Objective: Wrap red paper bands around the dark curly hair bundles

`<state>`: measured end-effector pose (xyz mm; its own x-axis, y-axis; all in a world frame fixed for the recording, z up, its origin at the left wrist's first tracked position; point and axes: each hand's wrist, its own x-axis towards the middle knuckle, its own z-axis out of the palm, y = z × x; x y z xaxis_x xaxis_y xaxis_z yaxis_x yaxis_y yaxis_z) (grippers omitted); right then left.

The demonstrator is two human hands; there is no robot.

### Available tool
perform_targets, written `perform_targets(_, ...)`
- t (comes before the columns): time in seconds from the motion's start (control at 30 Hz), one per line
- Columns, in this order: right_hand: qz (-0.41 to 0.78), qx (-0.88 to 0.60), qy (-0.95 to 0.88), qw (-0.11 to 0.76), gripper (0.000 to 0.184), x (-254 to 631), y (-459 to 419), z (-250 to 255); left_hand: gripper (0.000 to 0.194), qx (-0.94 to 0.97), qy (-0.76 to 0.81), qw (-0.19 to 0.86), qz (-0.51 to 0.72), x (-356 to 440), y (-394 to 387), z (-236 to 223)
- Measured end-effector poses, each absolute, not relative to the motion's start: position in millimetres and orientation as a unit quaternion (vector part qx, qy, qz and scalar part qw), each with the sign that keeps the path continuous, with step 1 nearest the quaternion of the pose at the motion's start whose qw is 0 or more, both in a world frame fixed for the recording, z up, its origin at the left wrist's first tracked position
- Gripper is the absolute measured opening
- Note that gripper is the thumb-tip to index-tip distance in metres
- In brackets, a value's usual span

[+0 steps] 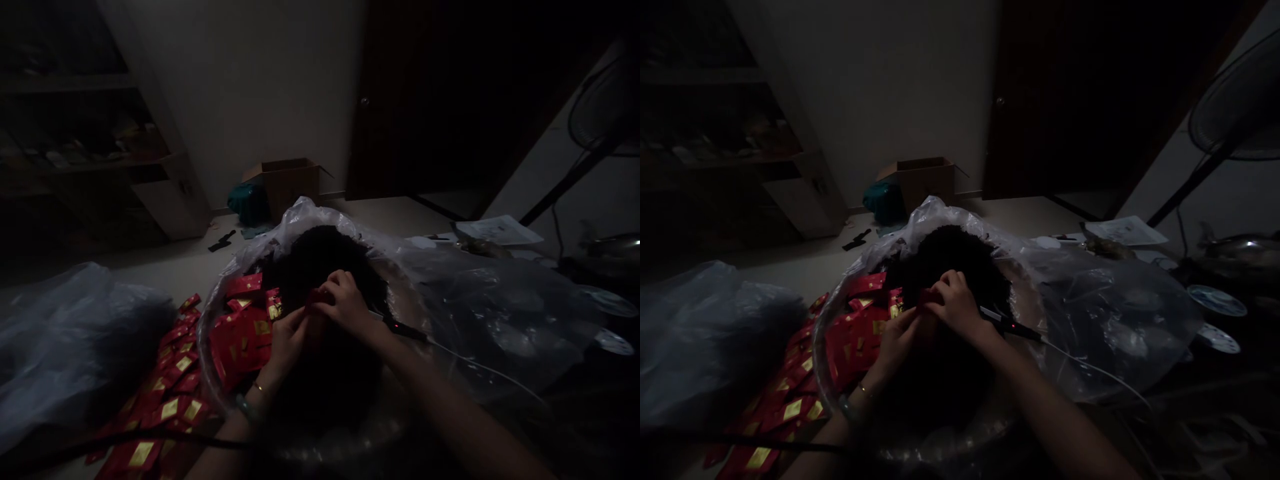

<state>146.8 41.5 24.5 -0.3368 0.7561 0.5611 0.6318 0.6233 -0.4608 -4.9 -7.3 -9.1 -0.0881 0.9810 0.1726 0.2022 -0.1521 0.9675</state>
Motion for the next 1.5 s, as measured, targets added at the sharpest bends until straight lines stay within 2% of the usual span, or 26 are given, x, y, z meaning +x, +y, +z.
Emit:
perform_targets(0.13,0.107,-0.362,-0.865,0.332,0.004,150,41,30,0.044,0.503,0.528,0.438,0.525,-7,-3,-10)
perform_targets(0.23,0.137,-0.329,-0.874,0.33,0.009,150,39,31,0.055,0.452,0.534,0.503,0.507,-13,2,-9)
perform_targets(0.47,0.192,-0.295,-0.873,0.338,0.011,149,32,35,0.043,0.453,0.551,0.507,0.483,-24,3,-2)
perform_targets(0.7,0.197,-0.276,-0.897,0.283,0.008,145,25,38,0.029,0.518,0.555,0.429,0.489,-23,0,6)
perform_targets(0.87,0.212,-0.299,-0.91,0.196,0.005,143,21,49,0.024,0.539,0.558,0.343,0.53,-24,-4,8)
perform_targets(1.03,0.33,-0.385,-0.851,0.138,0.031,140,21,50,0.024,0.561,0.562,0.325,0.514,-20,-3,0)
perform_targets(1.17,0.397,-0.41,-0.812,0.124,0.038,144,27,41,0.029,0.558,0.56,0.416,0.449,-21,0,1)
perform_targets(1.3,0.526,-0.329,-0.769,0.157,0.033,153,33,38,0.036,0.486,0.505,0.605,0.377,-27,-5,10)
perform_targets(1.4,0.613,-0.281,-0.719,0.169,0.037,157,34,40,0.048,0.454,0.413,0.732,0.295,-30,-12,11)
perform_targets(1.5,0.653,-0.287,-0.686,0.144,0.044,156,34,40,0.056,0.415,0.393,0.779,0.257,-31,-13,7)
